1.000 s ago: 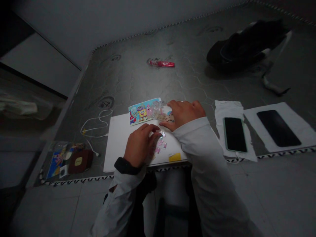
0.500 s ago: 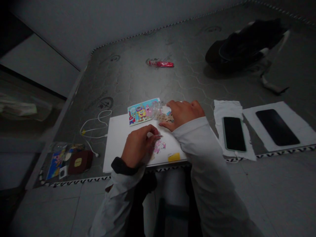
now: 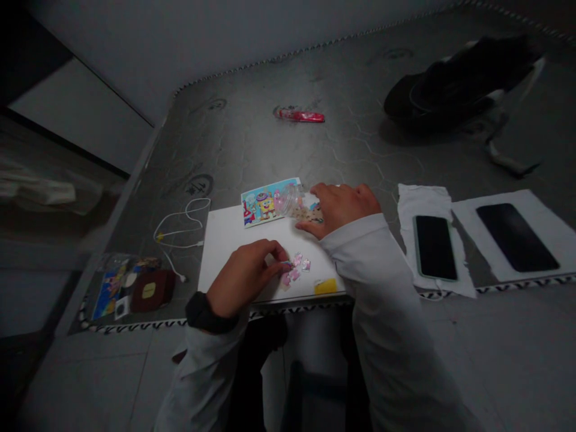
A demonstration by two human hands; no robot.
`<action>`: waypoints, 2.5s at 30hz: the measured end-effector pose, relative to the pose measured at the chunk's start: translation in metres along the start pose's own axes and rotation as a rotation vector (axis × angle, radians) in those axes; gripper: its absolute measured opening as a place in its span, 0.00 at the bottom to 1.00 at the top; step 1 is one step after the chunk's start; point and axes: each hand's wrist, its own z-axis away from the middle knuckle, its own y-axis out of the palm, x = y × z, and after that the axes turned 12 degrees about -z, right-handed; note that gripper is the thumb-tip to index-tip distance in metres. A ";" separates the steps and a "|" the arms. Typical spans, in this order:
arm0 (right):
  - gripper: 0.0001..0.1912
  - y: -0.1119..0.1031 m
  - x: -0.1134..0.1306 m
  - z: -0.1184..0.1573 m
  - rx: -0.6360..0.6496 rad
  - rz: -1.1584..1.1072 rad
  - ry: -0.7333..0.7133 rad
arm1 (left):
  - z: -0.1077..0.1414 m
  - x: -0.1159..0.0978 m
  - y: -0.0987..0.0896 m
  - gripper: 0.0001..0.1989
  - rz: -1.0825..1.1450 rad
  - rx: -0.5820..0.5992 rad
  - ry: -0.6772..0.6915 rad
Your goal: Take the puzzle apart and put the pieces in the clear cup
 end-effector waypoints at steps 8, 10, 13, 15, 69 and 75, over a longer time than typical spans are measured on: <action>0.33 0.002 0.003 0.000 -0.022 -0.002 -0.025 | -0.001 -0.001 0.003 0.11 0.003 -0.044 -0.030; 0.34 0.002 0.005 0.000 -0.029 0.002 -0.027 | 0.000 -0.001 0.003 0.13 -0.015 -0.038 -0.034; 0.33 0.002 0.005 0.000 -0.026 0.013 -0.018 | -0.002 -0.001 0.005 0.11 -0.045 -0.020 -0.053; 0.32 0.003 0.005 -0.001 -0.024 0.014 -0.017 | -0.003 -0.002 0.006 0.10 -0.059 -0.011 -0.057; 0.34 0.006 0.002 -0.003 -0.015 0.004 0.019 | 0.002 0.023 -0.005 0.09 0.030 -0.018 -0.133; 0.34 0.006 0.001 -0.003 0.000 0.005 0.010 | 0.003 0.022 -0.008 0.05 0.078 -0.060 -0.103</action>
